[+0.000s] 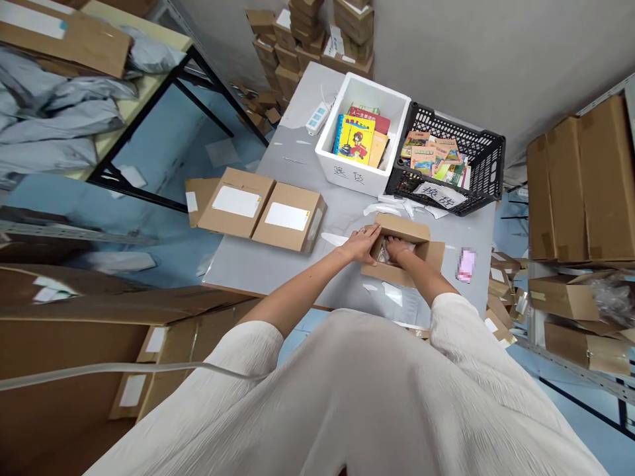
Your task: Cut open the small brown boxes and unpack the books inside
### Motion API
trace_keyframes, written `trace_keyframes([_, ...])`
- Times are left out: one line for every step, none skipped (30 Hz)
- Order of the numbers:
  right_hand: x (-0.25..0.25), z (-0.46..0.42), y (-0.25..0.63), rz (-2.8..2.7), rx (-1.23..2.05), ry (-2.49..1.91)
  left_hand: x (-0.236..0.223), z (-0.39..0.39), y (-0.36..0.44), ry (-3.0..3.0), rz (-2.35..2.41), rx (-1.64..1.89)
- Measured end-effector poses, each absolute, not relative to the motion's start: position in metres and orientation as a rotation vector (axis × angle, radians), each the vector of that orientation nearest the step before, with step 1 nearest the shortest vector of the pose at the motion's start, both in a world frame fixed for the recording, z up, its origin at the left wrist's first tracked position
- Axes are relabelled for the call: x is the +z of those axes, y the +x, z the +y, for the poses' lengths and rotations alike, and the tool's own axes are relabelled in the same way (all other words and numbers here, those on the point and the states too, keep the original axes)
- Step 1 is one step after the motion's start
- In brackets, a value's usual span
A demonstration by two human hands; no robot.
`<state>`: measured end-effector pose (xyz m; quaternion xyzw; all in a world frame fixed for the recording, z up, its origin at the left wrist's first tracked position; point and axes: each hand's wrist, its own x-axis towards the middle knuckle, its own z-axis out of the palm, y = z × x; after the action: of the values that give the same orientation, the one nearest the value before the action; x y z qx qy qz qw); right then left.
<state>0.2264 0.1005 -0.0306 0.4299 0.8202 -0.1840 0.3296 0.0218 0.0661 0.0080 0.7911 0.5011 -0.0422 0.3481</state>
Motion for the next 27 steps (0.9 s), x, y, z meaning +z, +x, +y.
trace_keyframes([-0.031,0.099,0.227,2.153,-0.491,1.134,0.009,0.066,0.022,2.048,1.299,-0.114])
trace_keyframes([-0.032,0.097,0.227,2.156,-0.507,1.146,0.01,0.066,0.022,2.047,1.297,-0.117])
trace_keyframes([-0.032,0.095,0.227,2.158,-0.525,1.16,0.011,0.066,0.022,2.048,1.298,-0.119])
trace_keyframes([-0.032,0.094,0.228,2.155,-0.543,1.17,0.012,0.066,0.021,2.049,1.299,-0.122])
trace_keyframes([-0.032,0.093,0.228,2.147,-0.554,1.179,0.013,0.066,0.021,2.05,1.299,-0.127])
trace_keyframes([-0.031,0.093,0.229,2.138,-0.554,1.184,0.014,0.066,0.021,2.05,1.299,-0.136])
trace_keyframes([-0.03,0.093,0.23,2.126,-0.546,1.183,0.015,0.066,0.021,2.051,1.299,-0.146])
trace_keyframes([-0.029,0.094,0.23,2.113,-0.533,1.182,0.016,0.066,0.021,2.052,1.298,-0.158])
trace_keyframes([-0.027,0.094,0.231,2.104,-0.519,1.184,0.017,0.066,0.021,2.054,1.299,-0.166])
trace_keyframes([-0.025,0.095,0.232,2.103,-0.508,1.192,0.018,0.067,0.021,2.056,1.3,-0.171])
trace_keyframes([-0.022,0.095,0.233,2.108,-0.499,1.208,0.019,0.067,0.022,2.056,1.304,-0.174])
trace_keyframes([-0.018,0.094,0.234,2.115,-0.495,1.228,0.02,0.067,0.022,2.055,1.306,-0.176])
trace_keyframes([-0.015,0.093,0.235,2.126,-0.491,1.25,0.021,0.068,0.022,2.052,1.308,-0.179])
trace_keyframes([-0.01,0.092,0.235,2.139,-0.485,1.27,0.021,0.068,0.022,2.047,1.31,-0.181])
trace_keyframes([-0.006,0.09,0.236,2.151,-0.479,1.281,0.022,0.068,0.023,2.042,1.31,-0.188])
trace_keyframes([-0.001,0.087,0.236,2.162,-0.474,1.281,0.022,0.069,0.023,2.039,1.31,-0.194])
trace_keyframes([0.005,0.085,0.236,2.174,-0.475,1.269,0.022,0.069,0.023,2.038,1.311,-0.197])
trace_keyframes([0.01,0.083,0.237,2.188,-0.478,1.249,0.021,0.07,0.023,2.041,1.31,-0.198])
trace_keyframes([0.016,0.08,0.238,2.204,-0.484,1.228,0.021,0.07,0.022,2.046,1.311,-0.196])
trace_keyframes([0.022,0.078,0.239,2.22,-0.49,1.211,0.02,0.07,0.022,2.052,1.312,-0.193])
trace_keyframes([0.028,0.076,0.241,2.241,-0.493,1.206,0.019,0.071,0.022,2.058,1.314,-0.191])
trace_keyframes([0.035,0.075,0.244,2.261,-0.496,1.218,0.018,0.071,0.021,2.062,1.317,-0.19])
trace_keyframes([0.041,0.074,0.248,2.279,-0.5,1.252,0.017,0.072,0.021,2.065,1.318,-0.192])
trace_keyframes([0.047,0.073,0.253,2.295,-0.512,1.307,0.016,0.073,0.021,2.068,1.317,-0.195])
trace_keyframes([0.053,0.073,0.259,2.311,-0.536,1.38,0.015,0.073,0.021,2.072,1.316,-0.197])
trace_keyframes([0.059,0.074,0.267,2.327,-0.571,1.469,0.014,0.074,0.02,2.076,1.314,-0.2])
trace_keyframes([0.064,0.074,0.275,2.343,-0.616,1.572,0.013,0.075,0.02,2.08,1.314,-0.204])
